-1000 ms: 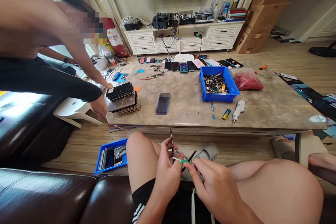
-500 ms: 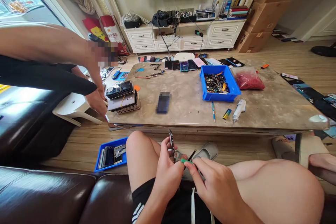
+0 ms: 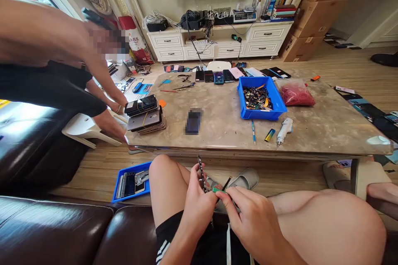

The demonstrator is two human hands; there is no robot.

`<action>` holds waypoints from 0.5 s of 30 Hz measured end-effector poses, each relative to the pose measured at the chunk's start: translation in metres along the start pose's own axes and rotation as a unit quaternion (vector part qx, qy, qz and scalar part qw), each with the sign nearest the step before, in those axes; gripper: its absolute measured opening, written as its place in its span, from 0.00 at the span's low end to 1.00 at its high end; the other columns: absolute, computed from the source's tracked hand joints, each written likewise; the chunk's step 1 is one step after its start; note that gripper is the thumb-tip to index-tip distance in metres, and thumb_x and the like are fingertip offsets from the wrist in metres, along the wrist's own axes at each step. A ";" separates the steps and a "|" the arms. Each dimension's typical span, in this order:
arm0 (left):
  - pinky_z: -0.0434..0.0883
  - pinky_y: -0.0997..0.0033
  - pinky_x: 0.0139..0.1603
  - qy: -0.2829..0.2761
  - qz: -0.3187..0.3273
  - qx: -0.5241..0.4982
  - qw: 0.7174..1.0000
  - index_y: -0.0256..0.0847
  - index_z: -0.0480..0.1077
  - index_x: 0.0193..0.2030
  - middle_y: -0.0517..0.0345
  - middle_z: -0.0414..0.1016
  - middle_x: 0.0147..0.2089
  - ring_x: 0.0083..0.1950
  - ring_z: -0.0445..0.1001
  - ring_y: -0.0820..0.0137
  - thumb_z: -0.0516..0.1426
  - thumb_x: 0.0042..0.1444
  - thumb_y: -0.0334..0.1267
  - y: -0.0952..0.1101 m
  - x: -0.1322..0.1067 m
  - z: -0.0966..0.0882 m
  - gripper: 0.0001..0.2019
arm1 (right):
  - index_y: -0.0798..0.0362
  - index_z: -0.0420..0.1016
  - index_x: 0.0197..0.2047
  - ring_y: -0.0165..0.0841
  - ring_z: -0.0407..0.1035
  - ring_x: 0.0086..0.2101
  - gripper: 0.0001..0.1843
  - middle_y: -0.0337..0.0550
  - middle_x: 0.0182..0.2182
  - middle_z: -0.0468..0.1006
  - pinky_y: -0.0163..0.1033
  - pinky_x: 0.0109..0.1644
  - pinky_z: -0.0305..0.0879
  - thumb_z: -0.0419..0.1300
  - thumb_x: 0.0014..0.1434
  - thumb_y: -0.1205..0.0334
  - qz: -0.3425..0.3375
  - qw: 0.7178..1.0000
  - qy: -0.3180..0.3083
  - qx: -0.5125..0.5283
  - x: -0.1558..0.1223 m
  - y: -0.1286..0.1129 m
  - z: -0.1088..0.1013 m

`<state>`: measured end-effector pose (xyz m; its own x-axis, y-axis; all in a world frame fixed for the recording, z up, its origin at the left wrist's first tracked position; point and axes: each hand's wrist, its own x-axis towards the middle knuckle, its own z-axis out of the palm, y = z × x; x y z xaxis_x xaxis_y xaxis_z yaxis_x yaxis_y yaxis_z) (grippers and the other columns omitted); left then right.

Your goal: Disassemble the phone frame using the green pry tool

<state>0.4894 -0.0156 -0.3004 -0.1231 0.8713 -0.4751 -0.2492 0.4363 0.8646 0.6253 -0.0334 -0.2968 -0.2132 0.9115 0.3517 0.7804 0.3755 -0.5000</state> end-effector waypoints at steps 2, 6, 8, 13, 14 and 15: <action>0.66 0.75 0.35 0.001 -0.010 -0.002 1.000 0.44 0.58 0.57 0.65 0.65 0.37 0.35 0.69 0.74 0.58 0.39 0.26 0.001 -0.001 0.000 0.34 | 0.50 0.71 0.28 0.30 0.66 0.22 0.27 0.34 0.22 0.72 0.40 0.30 0.47 0.46 0.77 0.51 0.000 1.000 -0.002 0.001 0.000 0.000 0.002; 0.65 0.76 0.33 0.010 -0.024 -0.009 1.000 0.44 0.59 0.54 0.65 0.63 0.36 0.35 0.70 0.74 0.60 0.40 0.28 0.003 -0.001 0.001 0.32 | 0.50 0.73 0.29 0.31 0.68 0.23 0.26 0.35 0.23 0.73 0.41 0.31 0.47 0.47 0.77 0.53 0.001 1.000 -0.004 0.004 -0.002 0.001 0.004; 0.65 0.76 0.33 0.014 -0.027 -0.012 0.999 0.43 0.59 0.54 0.65 0.63 0.37 0.34 0.70 0.74 0.60 0.40 0.29 0.004 0.000 0.002 0.31 | 0.50 0.74 0.30 0.30 0.68 0.24 0.25 0.36 0.24 0.73 0.40 0.31 0.48 0.47 0.77 0.54 -0.005 1.000 -0.002 0.009 -0.003 0.002 0.005; 0.65 0.76 0.34 0.019 -0.028 -0.019 0.999 0.43 0.59 0.53 0.65 0.64 0.36 0.36 0.69 0.73 0.60 0.41 0.31 -0.001 0.001 0.003 0.29 | 0.52 0.73 0.29 0.30 0.67 0.24 0.24 0.37 0.23 0.72 0.39 0.32 0.49 0.48 0.76 0.56 -0.006 1.000 0.009 0.013 -0.001 0.001 0.006; 0.65 0.76 0.34 0.019 -0.030 -0.021 0.999 0.43 0.59 0.53 0.64 0.64 0.36 0.36 0.70 0.73 0.60 0.42 0.32 -0.003 0.001 0.003 0.29 | 0.52 0.73 0.29 0.30 0.67 0.25 0.24 0.37 0.23 0.72 0.39 0.32 0.50 0.49 0.76 0.56 -0.003 1.000 0.011 0.015 -0.001 0.000 0.007; 0.66 0.76 0.35 0.019 -0.033 -0.023 0.999 0.43 0.59 0.53 0.64 0.65 0.36 0.37 0.70 0.73 0.60 0.43 0.33 -0.005 0.001 0.003 0.28 | 0.52 0.74 0.29 0.30 0.68 0.25 0.24 0.38 0.23 0.73 0.38 0.33 0.51 0.49 0.76 0.56 0.001 1.000 0.012 0.019 0.000 0.000 0.007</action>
<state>0.4933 -0.0161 -0.3044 -0.1404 0.8317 -0.5371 -0.3012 0.4809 0.8234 0.6212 -0.0325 -0.3030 -0.1975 0.9078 0.3700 0.7581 0.3808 -0.5295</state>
